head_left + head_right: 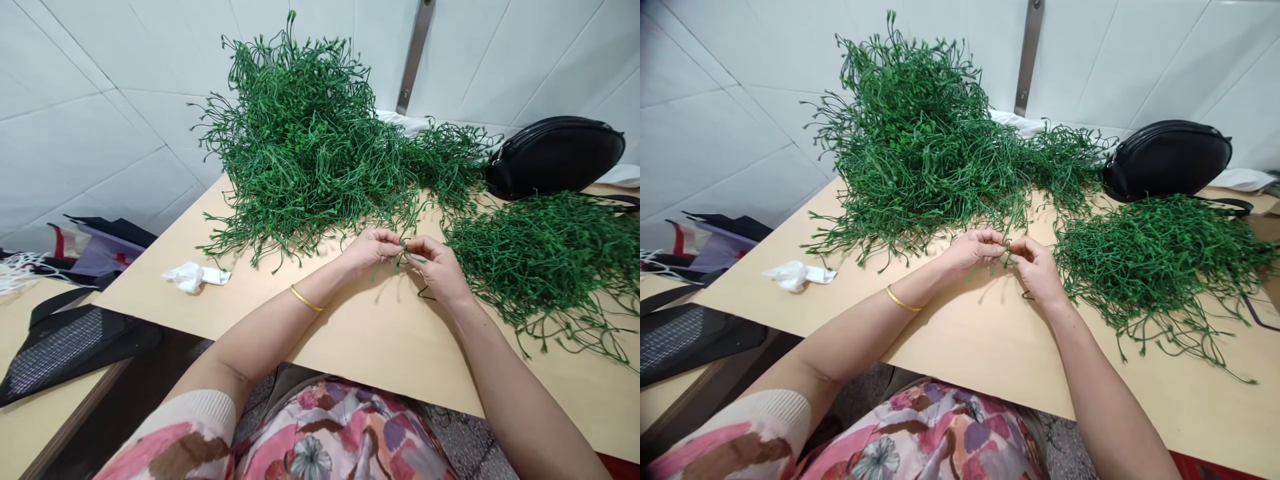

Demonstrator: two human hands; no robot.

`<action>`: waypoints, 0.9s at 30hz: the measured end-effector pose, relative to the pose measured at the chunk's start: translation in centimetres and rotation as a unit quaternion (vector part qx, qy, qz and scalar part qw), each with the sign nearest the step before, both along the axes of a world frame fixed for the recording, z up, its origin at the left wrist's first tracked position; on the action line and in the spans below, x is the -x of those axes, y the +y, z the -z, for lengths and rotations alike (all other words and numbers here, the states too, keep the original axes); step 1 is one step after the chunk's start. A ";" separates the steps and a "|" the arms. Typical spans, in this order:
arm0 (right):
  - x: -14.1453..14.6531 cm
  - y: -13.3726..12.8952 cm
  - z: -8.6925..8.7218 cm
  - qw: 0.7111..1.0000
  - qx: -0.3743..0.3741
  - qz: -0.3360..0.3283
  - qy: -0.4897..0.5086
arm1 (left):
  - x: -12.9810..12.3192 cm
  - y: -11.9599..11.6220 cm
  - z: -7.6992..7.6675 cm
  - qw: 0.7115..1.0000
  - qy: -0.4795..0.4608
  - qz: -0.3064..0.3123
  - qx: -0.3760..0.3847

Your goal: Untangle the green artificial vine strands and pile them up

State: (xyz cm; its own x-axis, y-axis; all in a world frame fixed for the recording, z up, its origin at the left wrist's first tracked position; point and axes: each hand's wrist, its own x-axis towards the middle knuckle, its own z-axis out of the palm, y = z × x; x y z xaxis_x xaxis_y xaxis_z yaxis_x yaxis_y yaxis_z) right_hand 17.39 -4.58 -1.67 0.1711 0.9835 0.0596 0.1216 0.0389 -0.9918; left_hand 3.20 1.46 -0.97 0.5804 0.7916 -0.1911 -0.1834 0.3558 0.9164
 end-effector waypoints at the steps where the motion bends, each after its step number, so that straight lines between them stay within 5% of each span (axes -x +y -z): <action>1: -0.1 0.0 0.0 1.000 -0.004 -0.005 -0.009 | 0.0 -0.1 -0.1 1.000 0.017 0.004 -0.008; 9: -0.8 0.0 -0.3 0.996 0.039 -0.065 -0.038 | 0.3 0.1 -0.5 0.991 0.093 0.030 -0.095; 18: -1.8 -0.3 -0.9 0.991 0.044 -0.129 -0.012 | 0.7 0.6 -0.9 0.995 0.076 0.043 -0.051; 27: -1.4 -0.4 -1.3 0.988 0.011 -0.080 -0.129 | 0.6 0.1 -0.7 0.992 0.088 0.056 -0.068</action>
